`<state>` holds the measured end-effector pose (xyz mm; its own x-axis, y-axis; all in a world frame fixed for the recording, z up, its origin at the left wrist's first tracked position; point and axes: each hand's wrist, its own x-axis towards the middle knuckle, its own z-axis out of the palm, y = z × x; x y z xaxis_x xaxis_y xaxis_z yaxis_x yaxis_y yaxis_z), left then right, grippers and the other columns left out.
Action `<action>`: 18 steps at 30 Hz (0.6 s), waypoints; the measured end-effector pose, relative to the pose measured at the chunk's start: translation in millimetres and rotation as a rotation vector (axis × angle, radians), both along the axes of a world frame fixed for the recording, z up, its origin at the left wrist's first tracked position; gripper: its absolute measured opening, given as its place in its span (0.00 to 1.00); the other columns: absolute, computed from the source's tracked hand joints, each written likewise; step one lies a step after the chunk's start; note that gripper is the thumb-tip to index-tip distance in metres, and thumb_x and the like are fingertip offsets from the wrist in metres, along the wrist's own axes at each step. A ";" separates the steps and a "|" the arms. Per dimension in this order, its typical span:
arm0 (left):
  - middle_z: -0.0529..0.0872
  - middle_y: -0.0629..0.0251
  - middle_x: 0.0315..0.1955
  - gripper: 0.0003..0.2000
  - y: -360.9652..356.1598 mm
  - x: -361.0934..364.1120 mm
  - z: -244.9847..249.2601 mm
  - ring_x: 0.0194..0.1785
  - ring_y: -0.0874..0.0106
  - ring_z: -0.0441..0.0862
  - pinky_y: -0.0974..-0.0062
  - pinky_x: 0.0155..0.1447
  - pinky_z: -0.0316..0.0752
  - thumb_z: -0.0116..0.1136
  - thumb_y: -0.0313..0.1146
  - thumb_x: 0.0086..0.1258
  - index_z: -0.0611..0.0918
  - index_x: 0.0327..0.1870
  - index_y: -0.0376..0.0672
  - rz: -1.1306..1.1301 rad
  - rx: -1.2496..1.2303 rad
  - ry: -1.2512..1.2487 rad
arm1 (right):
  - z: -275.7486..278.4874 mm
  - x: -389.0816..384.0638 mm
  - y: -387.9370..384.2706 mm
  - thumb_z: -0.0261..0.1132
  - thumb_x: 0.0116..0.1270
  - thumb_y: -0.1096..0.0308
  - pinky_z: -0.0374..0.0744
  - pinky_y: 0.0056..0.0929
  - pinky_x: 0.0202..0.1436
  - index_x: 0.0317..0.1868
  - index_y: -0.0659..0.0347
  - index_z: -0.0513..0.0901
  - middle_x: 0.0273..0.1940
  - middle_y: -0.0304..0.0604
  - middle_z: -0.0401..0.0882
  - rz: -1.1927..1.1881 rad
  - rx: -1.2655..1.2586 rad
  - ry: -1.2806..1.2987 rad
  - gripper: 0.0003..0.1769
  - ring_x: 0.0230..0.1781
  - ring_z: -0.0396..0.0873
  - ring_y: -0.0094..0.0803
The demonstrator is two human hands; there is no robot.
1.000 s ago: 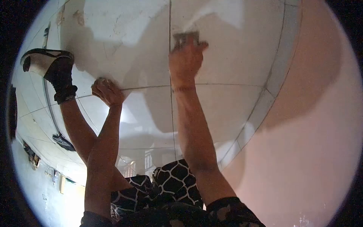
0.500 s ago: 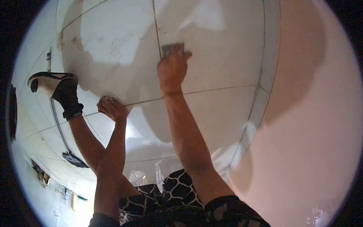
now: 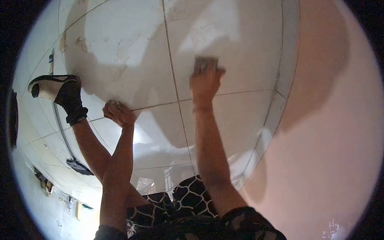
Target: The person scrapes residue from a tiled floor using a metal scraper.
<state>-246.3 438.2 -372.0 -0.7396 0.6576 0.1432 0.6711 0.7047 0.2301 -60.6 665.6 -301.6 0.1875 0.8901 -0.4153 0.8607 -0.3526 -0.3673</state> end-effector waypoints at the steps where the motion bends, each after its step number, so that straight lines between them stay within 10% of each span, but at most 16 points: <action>1: 0.68 0.46 0.49 0.17 2.7 -0.4 3.2 0.55 0.51 0.61 0.48 0.58 0.53 0.45 0.41 0.67 0.68 0.48 0.37 0.001 0.002 -0.001 | -1.7 -9.5 21.7 0.63 0.60 0.62 0.78 0.41 0.48 0.48 0.65 0.75 0.45 0.56 0.72 0.001 0.002 -0.001 0.20 0.54 0.68 0.54; 7: 0.68 0.50 0.47 0.15 10.3 -0.1 8.8 0.52 0.50 0.63 0.50 0.57 0.57 0.50 0.30 0.62 0.68 0.48 0.38 -0.064 0.036 0.030 | -11.5 22.6 -23.2 0.62 0.60 0.64 0.76 0.45 0.51 0.50 0.64 0.75 0.52 0.53 0.72 0.269 0.130 -0.074 0.19 0.55 0.68 0.56; 9: 0.68 0.48 0.47 0.14 5.2 2.1 4.9 0.51 0.49 0.63 0.49 0.56 0.57 0.48 0.32 0.64 0.68 0.48 0.37 -0.012 0.002 0.029 | -28.4 29.6 -22.8 0.61 0.59 0.66 0.77 0.45 0.49 0.51 0.64 0.74 0.52 0.55 0.71 0.693 0.380 -0.156 0.19 0.53 0.70 0.55; 13: 0.67 0.47 0.46 0.14 9.3 0.0 11.4 0.51 0.49 0.63 0.49 0.54 0.57 0.47 0.33 0.65 0.68 0.48 0.35 -0.043 0.037 0.007 | 8.1 -45.7 68.0 0.57 0.60 0.72 0.67 0.53 0.58 0.46 0.65 0.76 0.49 0.57 0.73 0.123 -0.014 0.049 0.14 0.51 0.72 0.54; 16: 0.68 0.47 0.46 0.13 12.5 -2.6 7.3 0.51 0.49 0.63 0.49 0.54 0.57 0.47 0.34 0.66 0.68 0.47 0.35 -0.056 0.045 0.057 | -17.5 4.7 -0.7 0.57 0.60 0.71 0.74 0.46 0.52 0.46 0.67 0.74 0.48 0.60 0.73 0.612 0.400 -0.104 0.14 0.43 0.76 0.57; 18: 0.68 0.48 0.46 0.13 3.2 0.1 2.9 0.51 0.50 0.63 0.49 0.54 0.58 0.48 0.34 0.65 0.69 0.45 0.36 -0.018 -0.003 0.060 | -29.4 -10.4 20.9 0.58 0.60 0.70 0.75 0.46 0.52 0.45 0.67 0.75 0.48 0.60 0.72 0.536 0.454 -0.090 0.13 0.42 0.76 0.56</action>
